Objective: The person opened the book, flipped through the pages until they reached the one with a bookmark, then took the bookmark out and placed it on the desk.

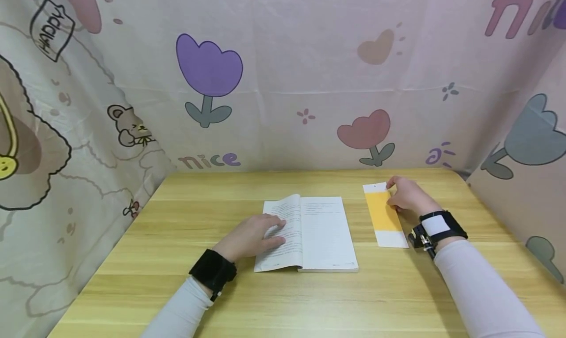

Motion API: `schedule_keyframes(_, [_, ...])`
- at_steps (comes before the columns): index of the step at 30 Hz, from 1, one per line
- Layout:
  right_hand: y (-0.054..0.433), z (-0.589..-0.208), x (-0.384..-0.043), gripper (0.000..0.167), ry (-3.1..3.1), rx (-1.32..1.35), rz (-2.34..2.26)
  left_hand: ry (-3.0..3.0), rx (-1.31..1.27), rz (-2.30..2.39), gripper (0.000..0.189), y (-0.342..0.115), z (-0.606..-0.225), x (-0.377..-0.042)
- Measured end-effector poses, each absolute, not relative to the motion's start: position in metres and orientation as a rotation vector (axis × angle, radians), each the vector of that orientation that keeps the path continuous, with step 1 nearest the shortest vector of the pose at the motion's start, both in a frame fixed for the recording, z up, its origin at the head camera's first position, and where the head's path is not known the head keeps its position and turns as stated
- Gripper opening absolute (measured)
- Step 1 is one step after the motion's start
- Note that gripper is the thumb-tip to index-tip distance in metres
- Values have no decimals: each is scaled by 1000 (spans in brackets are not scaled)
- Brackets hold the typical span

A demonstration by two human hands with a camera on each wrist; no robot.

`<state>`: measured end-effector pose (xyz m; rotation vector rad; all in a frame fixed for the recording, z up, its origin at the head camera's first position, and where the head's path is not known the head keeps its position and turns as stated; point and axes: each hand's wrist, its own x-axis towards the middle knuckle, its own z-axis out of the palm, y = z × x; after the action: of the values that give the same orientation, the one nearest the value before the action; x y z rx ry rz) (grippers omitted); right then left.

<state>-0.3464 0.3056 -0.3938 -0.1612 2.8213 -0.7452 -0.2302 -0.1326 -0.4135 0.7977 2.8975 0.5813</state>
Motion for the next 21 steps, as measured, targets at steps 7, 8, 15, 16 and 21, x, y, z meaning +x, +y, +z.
schedule_keyframes(7, [302,-393,-347,24,2867,-171,-657,2908,799,574,45,-134,-413,-230])
schedule_keyframes(8, [303,-393,-346,24,2884,-182,-636,2909,801,571,45,-133,-413,-230])
schedule_keyframes(15, [314,-396,-340,19,2927,-193,-596,2897,824,565,44,-128,-415,-233])
schedule_keyframes(16, [315,-397,-339,18,2917,-188,-599,2897,823,563,44,-128,-415,-234])
schedule_keyframes(21, [317,-401,-337,18,2873,-162,-617,2895,800,566,44,-127,-415,-234])
